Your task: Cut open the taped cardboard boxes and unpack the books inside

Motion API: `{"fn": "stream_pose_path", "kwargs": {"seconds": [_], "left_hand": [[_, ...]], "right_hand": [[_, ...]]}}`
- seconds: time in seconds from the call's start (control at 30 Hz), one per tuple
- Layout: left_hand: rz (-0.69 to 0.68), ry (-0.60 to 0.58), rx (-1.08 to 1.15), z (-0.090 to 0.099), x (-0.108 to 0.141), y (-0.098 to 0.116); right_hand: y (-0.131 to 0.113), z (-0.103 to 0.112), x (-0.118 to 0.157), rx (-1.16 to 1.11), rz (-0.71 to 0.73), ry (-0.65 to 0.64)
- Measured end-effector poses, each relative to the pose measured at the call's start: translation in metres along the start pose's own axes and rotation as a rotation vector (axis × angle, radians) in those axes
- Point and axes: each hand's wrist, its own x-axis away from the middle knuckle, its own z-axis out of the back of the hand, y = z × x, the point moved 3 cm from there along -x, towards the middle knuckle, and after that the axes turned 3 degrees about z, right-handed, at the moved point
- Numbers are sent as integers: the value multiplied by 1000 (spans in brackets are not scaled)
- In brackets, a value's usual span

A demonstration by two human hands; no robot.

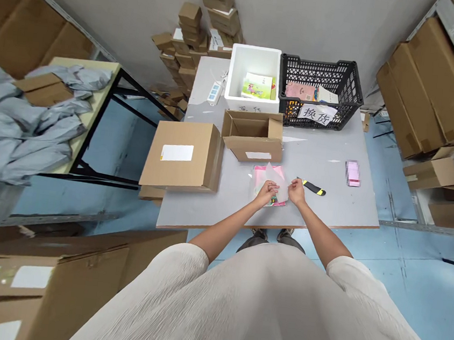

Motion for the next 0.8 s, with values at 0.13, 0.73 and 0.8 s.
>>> {"fn": "stream_pose_path", "kwargs": {"seconds": [0.13, 0.73, 0.8], "left_hand": [[-70, 2, -495, 1, 2, -5], [-183, -355, -1407, -4, 19, -13], [-174, -335, -1430, 0, 19, -14]], "right_hand": [[14, 44, -8, 96, -68, 158], [-19, 82, 15, 552, 308, 219], [-35, 57, 22, 522, 494, 32]]}}
